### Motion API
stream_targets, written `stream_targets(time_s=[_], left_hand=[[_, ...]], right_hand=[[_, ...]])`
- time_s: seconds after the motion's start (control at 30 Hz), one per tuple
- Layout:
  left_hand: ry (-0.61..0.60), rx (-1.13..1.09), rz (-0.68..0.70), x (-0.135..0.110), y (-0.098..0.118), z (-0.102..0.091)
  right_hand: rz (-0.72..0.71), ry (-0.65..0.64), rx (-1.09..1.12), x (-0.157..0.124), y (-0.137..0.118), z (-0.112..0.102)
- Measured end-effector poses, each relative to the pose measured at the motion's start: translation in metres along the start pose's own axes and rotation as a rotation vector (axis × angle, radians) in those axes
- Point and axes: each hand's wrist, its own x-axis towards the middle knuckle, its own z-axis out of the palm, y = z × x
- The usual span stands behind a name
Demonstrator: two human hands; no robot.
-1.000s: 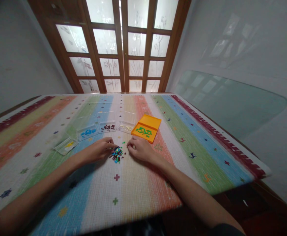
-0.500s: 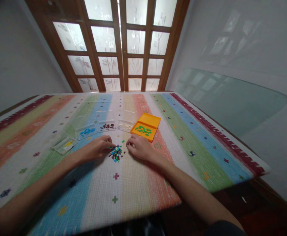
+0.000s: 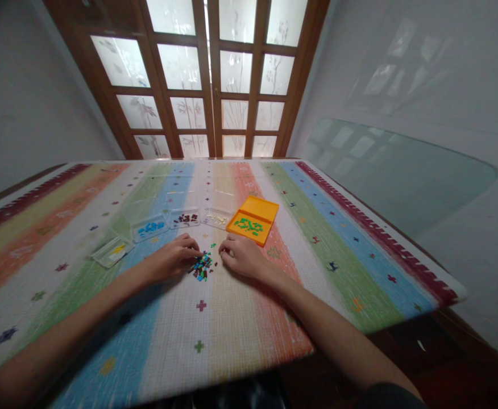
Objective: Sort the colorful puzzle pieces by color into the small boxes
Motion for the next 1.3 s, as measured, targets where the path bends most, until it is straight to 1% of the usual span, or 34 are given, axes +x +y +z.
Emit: stream_targets(time_s=[0.1,0.33,0.57,0.73,0.83,0.97,1.13,1.3], left_hand=[[0.039,0.050,0.002,-0.001,0.000,0.004],[0.059,0.260,0.035,-0.002,0.000,0.013],[0.024,0.415,0.088,0.000,-0.001,0.019],[0.040,0.362,0.015,0.005,-0.002,0.018],[0.029,0.315,-0.019,0.008,-0.004,0.018],[0.019,0.290,-0.001,0.008,-0.005,0.017],[0.053,0.287,0.031,0.005,-0.003,0.016],[0.092,0.288,0.012,0.003,-0.002,0.012]], right_hand=[[0.003,0.000,-0.011,0.000,0.000,0.000],[-0.003,-0.009,-0.030,0.000,0.000,-0.001],[-0.003,-0.007,-0.020,0.000,0.001,0.001],[-0.010,-0.010,-0.025,0.000,0.002,0.001],[-0.009,-0.015,-0.023,0.000,0.000,0.001],[-0.008,-0.023,-0.024,0.000,0.000,0.000],[-0.009,-0.023,-0.039,0.000,0.001,0.001],[-0.015,-0.033,-0.043,-0.001,0.001,0.001]])
